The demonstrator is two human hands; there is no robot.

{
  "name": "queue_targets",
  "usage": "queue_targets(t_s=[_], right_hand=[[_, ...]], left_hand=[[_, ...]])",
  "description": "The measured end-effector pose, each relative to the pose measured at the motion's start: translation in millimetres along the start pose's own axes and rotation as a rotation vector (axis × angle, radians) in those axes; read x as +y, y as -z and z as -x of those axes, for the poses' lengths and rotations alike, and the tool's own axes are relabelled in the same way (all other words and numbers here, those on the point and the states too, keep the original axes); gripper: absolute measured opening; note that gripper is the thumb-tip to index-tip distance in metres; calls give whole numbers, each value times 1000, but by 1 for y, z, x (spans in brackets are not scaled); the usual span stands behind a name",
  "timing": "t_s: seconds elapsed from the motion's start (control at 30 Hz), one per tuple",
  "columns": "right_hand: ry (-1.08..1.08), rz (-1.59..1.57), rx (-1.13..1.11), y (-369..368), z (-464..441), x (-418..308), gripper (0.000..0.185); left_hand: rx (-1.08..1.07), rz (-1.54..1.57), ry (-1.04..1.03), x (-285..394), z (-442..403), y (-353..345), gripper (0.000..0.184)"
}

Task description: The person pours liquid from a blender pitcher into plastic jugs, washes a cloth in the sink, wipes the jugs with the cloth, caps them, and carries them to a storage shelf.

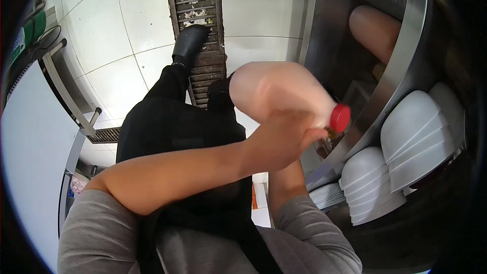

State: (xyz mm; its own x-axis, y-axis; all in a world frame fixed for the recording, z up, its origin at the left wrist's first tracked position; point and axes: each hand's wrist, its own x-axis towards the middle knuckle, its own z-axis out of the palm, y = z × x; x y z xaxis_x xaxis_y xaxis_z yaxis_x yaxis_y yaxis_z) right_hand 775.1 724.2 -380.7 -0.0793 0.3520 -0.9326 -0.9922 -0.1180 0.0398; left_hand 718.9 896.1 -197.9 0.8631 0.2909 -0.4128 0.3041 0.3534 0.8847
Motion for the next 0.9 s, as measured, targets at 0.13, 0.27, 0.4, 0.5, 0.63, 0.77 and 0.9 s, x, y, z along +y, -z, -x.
queue_targets(t_s=[0.13,0.27,0.4,0.5,0.63,0.77,0.9], right_hand=[[152,6,125,26,15,-26,43],[325,2,313,57,48,-66,45],[483,-50,373,49,66,-100,43],[672,-76,438,62,53,-129,40],[742,-38,217,28,35,-156,38],[815,-65,-109,-44,10,-146,40],[702,-188,-463,-22,-18,-159,41]], left_hand=[[125,12,-39,-16,-52,-17,22],[111,21,-60,-27,-105,-17,26],[-42,56,-259,-27,-131,-14,30],[37,-33,-315,-23,-141,-15,30],[9,-139,-338,-30,-161,-17,27],[122,-246,-471,-35,-185,-36,26],[64,-452,-467,-41,-176,-56,34]])
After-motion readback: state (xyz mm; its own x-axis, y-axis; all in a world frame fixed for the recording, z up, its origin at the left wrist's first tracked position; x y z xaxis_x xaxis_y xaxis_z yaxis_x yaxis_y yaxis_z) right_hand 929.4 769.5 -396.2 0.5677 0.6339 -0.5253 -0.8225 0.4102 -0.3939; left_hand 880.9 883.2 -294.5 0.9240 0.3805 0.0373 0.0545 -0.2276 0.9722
